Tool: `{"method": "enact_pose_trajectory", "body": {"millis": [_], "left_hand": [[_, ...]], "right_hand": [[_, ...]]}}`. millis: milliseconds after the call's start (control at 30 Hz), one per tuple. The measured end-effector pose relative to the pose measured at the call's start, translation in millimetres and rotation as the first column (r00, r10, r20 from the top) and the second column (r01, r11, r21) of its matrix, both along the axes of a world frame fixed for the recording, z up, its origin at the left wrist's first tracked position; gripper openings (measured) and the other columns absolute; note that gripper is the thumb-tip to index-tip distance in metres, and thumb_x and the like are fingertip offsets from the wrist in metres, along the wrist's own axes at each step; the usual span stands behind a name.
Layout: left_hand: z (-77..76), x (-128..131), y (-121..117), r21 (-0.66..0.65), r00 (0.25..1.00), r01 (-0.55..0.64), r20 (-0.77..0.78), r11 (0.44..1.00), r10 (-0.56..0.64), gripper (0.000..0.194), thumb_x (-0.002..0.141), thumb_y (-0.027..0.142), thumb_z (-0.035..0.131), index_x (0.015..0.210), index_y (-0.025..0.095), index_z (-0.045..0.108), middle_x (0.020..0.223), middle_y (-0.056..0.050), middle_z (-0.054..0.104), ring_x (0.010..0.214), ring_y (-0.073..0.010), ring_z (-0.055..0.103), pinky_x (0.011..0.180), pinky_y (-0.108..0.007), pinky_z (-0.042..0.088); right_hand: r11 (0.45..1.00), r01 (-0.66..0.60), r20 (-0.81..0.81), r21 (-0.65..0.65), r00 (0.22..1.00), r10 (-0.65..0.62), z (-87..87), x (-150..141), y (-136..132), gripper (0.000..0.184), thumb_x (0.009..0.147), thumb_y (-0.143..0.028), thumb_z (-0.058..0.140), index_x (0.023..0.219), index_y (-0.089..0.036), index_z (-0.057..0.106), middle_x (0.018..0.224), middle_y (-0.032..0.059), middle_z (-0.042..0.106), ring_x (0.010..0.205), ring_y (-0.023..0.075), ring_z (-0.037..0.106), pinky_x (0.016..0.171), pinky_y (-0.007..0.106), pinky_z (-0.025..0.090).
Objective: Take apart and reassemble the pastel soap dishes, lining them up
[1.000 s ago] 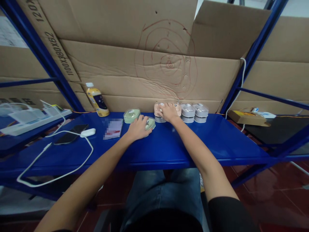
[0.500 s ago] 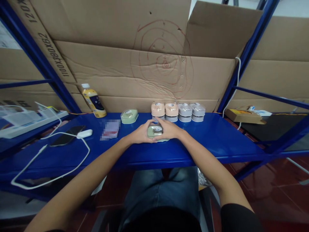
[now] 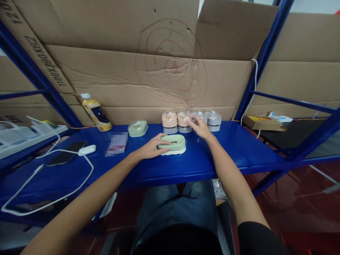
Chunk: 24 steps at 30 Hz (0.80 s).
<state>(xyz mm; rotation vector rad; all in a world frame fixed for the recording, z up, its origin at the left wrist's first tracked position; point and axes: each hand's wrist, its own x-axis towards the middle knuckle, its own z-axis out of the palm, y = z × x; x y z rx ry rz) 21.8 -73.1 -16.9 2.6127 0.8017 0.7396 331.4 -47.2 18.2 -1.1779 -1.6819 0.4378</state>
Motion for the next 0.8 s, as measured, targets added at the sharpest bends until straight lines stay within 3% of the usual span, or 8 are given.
{"method": "enact_pose_trajectory", "body": {"millis": [100, 233, 367, 467, 633, 733, 800], "left_hand": [[4.2, -4.8, 4.9, 0.018, 0.995, -0.066, 0.073, 0.998, 0.064, 0.05, 0.101, 0.059, 0.051, 0.121, 0.02, 0.077, 0.135, -0.014, 0.058, 0.131, -0.0324, 0.057, 0.117, -0.052, 0.045], [11.7, -16.5, 15.0, 0.012, 0.93, -0.286, 0.245, 0.958, 0.274, 0.054, 0.106, 0.053, 0.036, 0.116, 0.016, 0.074, 0.124, -0.014, 0.063, 0.12, -0.0286, 0.061, 0.113, -0.047, 0.048], [15.4, -23.5, 17.2, -0.009, 0.896, -0.403, 0.197, 0.915, 0.397, 0.053, 0.106, 0.053, 0.034, 0.11, 0.017, 0.073, 0.11, -0.012, 0.064, 0.118, -0.0284, 0.059, 0.112, -0.048, 0.048], [14.6, -22.6, 12.5, 0.007, 0.93, -0.356, 0.095, 0.934, 0.354, 0.051, 0.104, 0.056, 0.04, 0.113, 0.017, 0.073, 0.112, -0.012, 0.061, 0.12, -0.0289, 0.058, 0.114, -0.05, 0.045], [13.0, -11.2, -1.2, 0.012, 0.991, -0.135, 0.015, 0.991, 0.135, 0.044, 0.096, 0.059, 0.058, 0.111, 0.022, 0.075, 0.129, -0.011, 0.057, 0.123, -0.0295, 0.062, 0.114, -0.049, 0.047], [11.4, -2.1, -7.5, 0.004, 0.998, -0.063, 0.012, 0.998, 0.063, 0.044, 0.089, 0.057, 0.07, 0.116, 0.023, 0.074, 0.131, -0.011, 0.059, 0.126, -0.0312, 0.062, 0.115, -0.049, 0.046], [9.2, 2.5, -8.9, -0.013, 0.998, -0.061, 0.024, 0.998, 0.062, 0.055, 0.082, 0.056, 0.077, 0.125, 0.022, 0.068, 0.131, -0.012, 0.062, 0.127, -0.0336, 0.062, 0.115, -0.05, 0.047]], "right_hand": [[1.0, 0.005, 0.005, 0.018, 1.0, -0.005, -2.7, -2.2, 1.4, 0.058, 0.088, -0.069, 0.063, 0.124, -0.024, 0.067, 0.1, 0.0064, 0.076, 0.091, 0.0264, 0.072, 0.089, 0.046, 0.059], [0.999, -0.005, -0.018, 0.031, 1.0, 0.005, -0.5, -2.4, -0.6, 0.056, 0.092, -0.069, 0.057, 0.124, -0.024, 0.066, 0.104, 0.0076, 0.076, 0.094, 0.0272, 0.073, 0.09, 0.046, 0.059], [0.999, -0.028, -0.066, 0.017, 0.997, 0.029, 1.3, -0.3, -1.9, 0.055, 0.093, -0.069, 0.056, 0.123, -0.024, 0.066, 0.099, 0.0076, 0.076, 0.09, 0.0263, 0.074, 0.085, 0.043, 0.06], [0.999, -0.04, -0.06, 0.013, 0.997, 0.04, 1.6, -0.5, -2.5, 0.053, 0.093, -0.068, 0.058, 0.121, -0.024, 0.069, 0.097, 0.0067, 0.076, 0.088, 0.0256, 0.074, 0.086, 0.044, 0.061], [0.997, -0.067, 0.085, 0.023, 0.994, 0.065, 4.0, -6.7, -9.2, 0.059, 0.087, -0.064, 0.07, 0.127, -0.021, 0.071, 0.113, 0.0099, 0.077, 0.101, 0.0287, 0.073, 0.096, 0.05, 0.058], [0.98, -0.199, 0.208, 0.015, 0.959, 0.192, 5.7, -16.5, -18.6, 0.065, 0.078, -0.058, 0.082, 0.13, -0.021, 0.072, 0.13, 0.0106, 0.074, 0.117, 0.031, 0.07, 0.107, 0.052, 0.053], [0.953, -0.302, 0.276, -0.025, 0.914, 0.297, 6.4, -25.3, -25.7, 0.072, 0.072, -0.055, 0.088, 0.133, -0.021, 0.071, 0.132, 0.0103, 0.074, 0.121, 0.0311, 0.069, 0.109, 0.051, 0.051]]}}
